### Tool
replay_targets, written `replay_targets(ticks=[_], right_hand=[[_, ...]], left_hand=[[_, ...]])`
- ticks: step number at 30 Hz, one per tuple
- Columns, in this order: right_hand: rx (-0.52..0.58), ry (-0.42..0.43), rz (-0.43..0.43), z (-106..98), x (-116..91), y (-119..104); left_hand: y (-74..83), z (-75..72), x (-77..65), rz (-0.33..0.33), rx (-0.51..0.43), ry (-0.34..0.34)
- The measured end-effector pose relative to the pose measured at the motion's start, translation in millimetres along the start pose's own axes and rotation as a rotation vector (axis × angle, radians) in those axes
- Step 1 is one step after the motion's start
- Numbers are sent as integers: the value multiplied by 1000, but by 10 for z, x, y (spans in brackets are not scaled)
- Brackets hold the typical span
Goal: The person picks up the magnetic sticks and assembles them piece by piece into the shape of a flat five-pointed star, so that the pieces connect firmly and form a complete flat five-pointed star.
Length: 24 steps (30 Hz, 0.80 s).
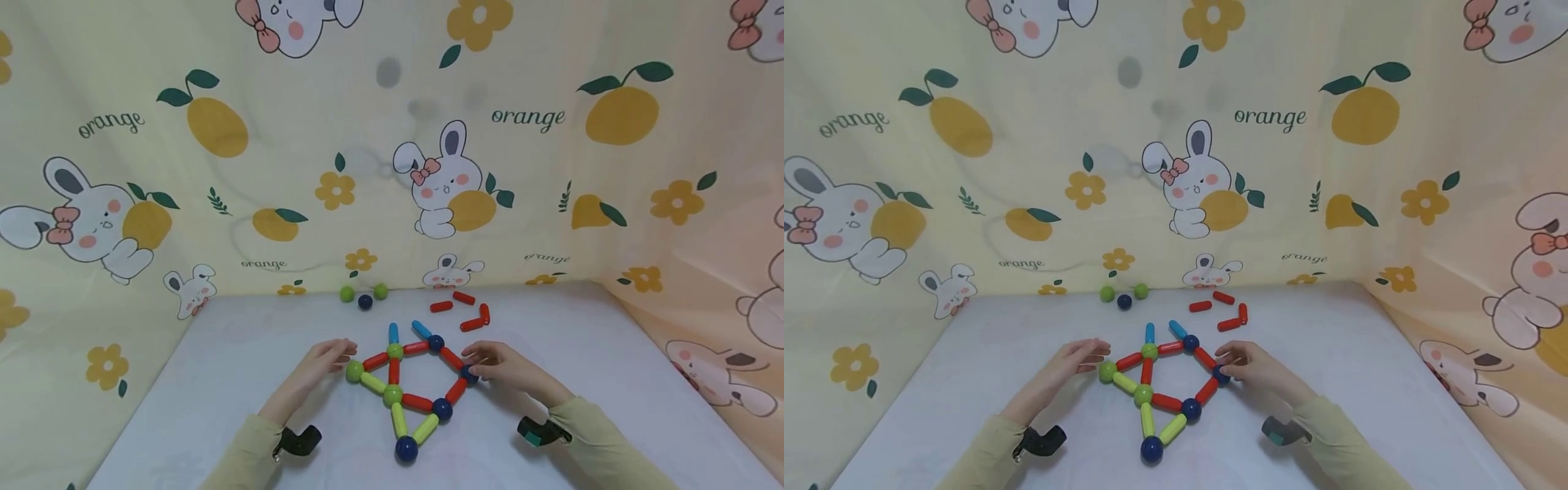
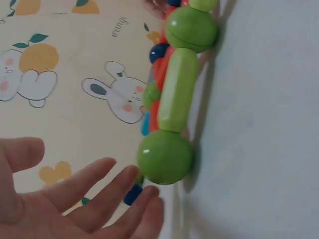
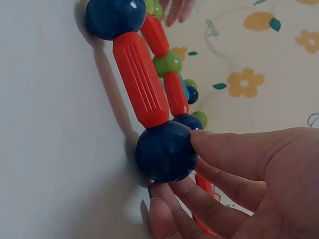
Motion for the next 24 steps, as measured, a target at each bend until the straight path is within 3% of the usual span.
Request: replay_targets(ticks=[3, 8, 15, 20, 22, 24], right_hand=[[-24, 23, -12, 8, -16, -16], [-97, 131, -16, -27, -20, -38], [-123, 216, 12, -111, 44, -28], [-99, 230, 38, -147, 89, 9], [-86, 225, 46, -154, 105, 31], [-72, 223, 51, -156, 117, 51]], left_hand=[[-29, 47, -9, -18, 16, -36], [30, 103, -102, 8, -20, -98], [66, 183, -225, 18, -104, -283], [88, 220, -261, 13, -143, -413], [65, 200, -217, 28, -142, -410], [18, 156, -121, 45, -143, -352]])
Point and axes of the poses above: each hand's wrist, its own x-axis towards the middle knuckle, its own z-axis out of the palm, y = z × x, the point moved 1 cm from there along x, towards the middle knuckle, and after that the axes turned 14 degrees about x, right-handed, at the moved point
